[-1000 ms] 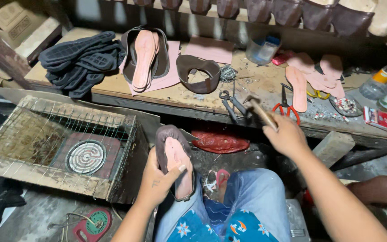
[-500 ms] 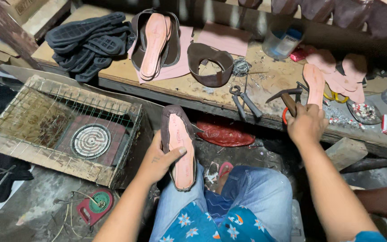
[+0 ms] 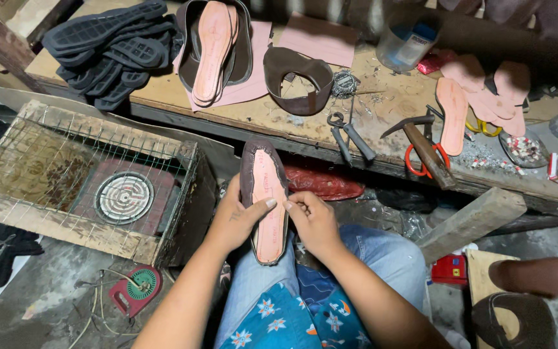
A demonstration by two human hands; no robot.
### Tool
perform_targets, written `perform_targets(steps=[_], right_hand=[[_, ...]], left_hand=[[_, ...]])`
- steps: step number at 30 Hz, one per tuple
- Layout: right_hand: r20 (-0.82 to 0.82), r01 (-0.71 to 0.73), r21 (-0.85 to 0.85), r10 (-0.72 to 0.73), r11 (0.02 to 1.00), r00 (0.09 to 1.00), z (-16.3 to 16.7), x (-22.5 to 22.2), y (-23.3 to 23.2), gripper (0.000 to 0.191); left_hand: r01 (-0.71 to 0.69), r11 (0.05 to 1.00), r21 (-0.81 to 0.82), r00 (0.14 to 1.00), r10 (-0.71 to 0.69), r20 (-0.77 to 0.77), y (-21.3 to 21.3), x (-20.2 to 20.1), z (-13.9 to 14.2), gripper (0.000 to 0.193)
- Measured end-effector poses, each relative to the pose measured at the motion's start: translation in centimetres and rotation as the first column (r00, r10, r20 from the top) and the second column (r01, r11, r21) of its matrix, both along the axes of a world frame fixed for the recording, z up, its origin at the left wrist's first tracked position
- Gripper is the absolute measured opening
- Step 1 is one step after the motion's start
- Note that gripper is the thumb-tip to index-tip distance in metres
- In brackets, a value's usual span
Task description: The person sits on the floor and repairs a brown slip-on shoe. They use a hammer to drive nails into the sole, then use pliers to pull and trim the nails. The person repeatedly checks the shoe's fit and alignment while working.
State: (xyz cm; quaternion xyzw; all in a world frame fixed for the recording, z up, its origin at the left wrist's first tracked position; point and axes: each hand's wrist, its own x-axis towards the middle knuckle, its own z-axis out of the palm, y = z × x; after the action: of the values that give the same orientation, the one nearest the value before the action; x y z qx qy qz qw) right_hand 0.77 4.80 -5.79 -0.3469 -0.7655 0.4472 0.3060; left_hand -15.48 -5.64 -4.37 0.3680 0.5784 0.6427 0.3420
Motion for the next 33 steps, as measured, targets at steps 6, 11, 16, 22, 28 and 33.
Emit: perform_targets(steps=[6,11,16,22,28,33], right_hand=[[-0.095,-0.01,0.014,0.011,1.0,0.995,-1.9,0.0,0.2,0.017],[-0.237,-0.212,-0.164,0.17,0.963,0.957,-1.5,0.7,1.0,0.027],[-0.002,-0.157,-0.103,0.158,0.982,0.987,-1.4,2.6,0.6,0.023],[0.042,-0.086,-0.125,0.092,0.988,0.995,-4.7,1.4,-0.3,0.018],[0.118,0.029,-0.004,-0.029,1.0,0.993,-5.2,0.4,-0.2,0.015],[0.062,-0.03,-0.056,0.033,0.998,0.998,-2.3,0.6,0.4,0.022]], left_hand=[[0.008,0.997,0.078,0.998,-0.013,0.062,0.5,0.4,-0.1,0.06],[-0.089,0.996,0.016,0.996,0.089,-0.006,0.0,1.2,0.9,0.06],[-0.111,0.992,-0.067,0.994,0.112,0.013,-0.9,1.9,0.7,0.06],[-0.112,0.99,-0.083,0.991,0.117,0.06,-1.8,1.9,-1.1,0.059],[-0.184,0.973,-0.136,0.977,0.167,-0.129,-1.2,1.5,-0.7,0.058],[-0.166,0.973,-0.16,0.984,0.153,-0.092,-1.2,1.8,-0.4,0.06]])
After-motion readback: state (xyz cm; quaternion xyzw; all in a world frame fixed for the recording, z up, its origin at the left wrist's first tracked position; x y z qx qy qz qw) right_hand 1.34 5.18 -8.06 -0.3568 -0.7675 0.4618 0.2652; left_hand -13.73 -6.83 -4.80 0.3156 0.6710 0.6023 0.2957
